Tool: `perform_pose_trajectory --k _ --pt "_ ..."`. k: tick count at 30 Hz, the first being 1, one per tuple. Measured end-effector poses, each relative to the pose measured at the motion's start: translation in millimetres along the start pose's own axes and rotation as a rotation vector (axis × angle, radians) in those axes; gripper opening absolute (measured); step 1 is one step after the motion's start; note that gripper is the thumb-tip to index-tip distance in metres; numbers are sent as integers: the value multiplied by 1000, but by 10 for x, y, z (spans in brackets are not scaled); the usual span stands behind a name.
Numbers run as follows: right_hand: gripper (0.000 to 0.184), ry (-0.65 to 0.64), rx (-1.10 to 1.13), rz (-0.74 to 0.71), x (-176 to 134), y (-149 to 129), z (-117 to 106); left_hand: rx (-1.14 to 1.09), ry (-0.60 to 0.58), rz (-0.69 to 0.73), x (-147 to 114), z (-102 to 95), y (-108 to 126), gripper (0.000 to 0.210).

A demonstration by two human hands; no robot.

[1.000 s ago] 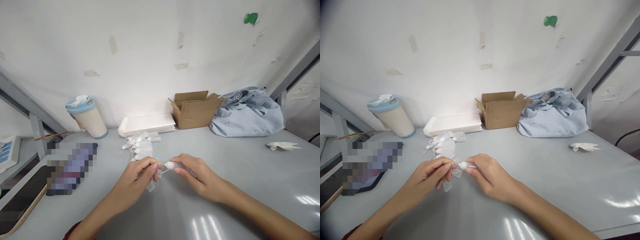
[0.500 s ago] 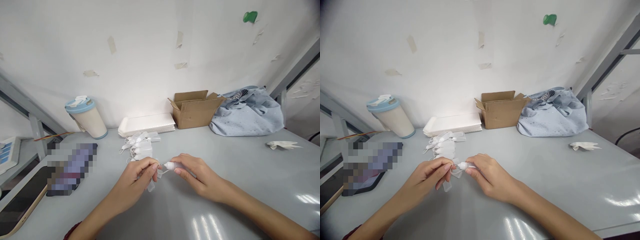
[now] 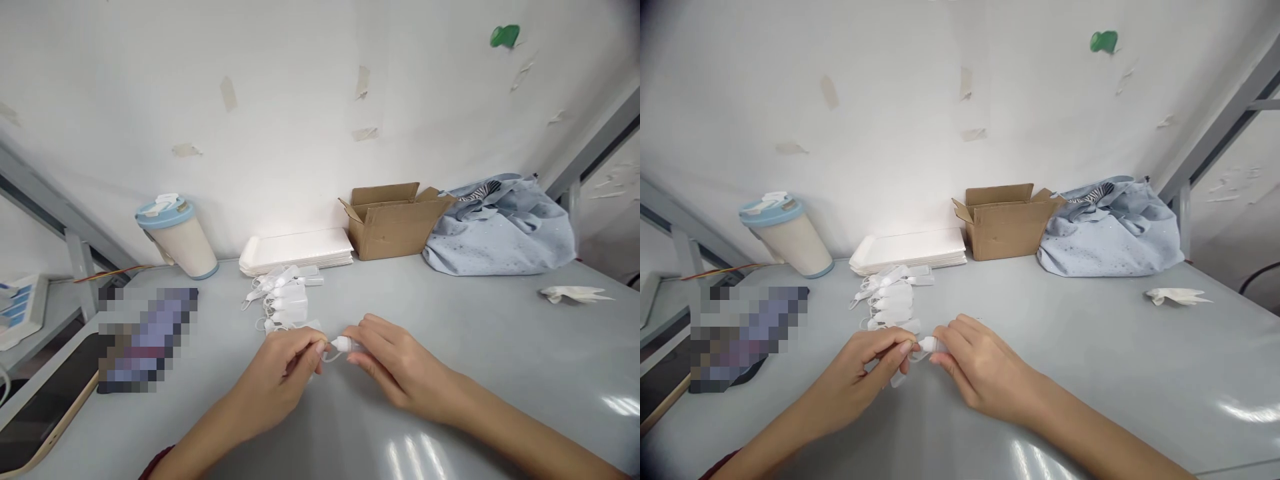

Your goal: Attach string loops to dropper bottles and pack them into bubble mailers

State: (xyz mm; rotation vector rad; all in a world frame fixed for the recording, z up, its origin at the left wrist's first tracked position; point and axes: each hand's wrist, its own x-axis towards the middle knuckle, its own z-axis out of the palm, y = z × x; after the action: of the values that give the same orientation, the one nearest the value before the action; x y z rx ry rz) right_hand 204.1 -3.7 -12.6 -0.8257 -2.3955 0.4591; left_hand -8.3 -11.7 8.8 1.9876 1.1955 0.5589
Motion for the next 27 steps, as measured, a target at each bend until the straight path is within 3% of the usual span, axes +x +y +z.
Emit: perform_pose_trajectory --k 10,17,27 --pt "23 52 -84 -63 19 19 10 123 8 81 -15 -14 4 29" --pt "24 67 -104 -51 33 53 -20 100 58 39 5 -61 -10 23" --pt "25 7 -31 -27 -18 45 86 62 -15 57 3 27 -22 24"
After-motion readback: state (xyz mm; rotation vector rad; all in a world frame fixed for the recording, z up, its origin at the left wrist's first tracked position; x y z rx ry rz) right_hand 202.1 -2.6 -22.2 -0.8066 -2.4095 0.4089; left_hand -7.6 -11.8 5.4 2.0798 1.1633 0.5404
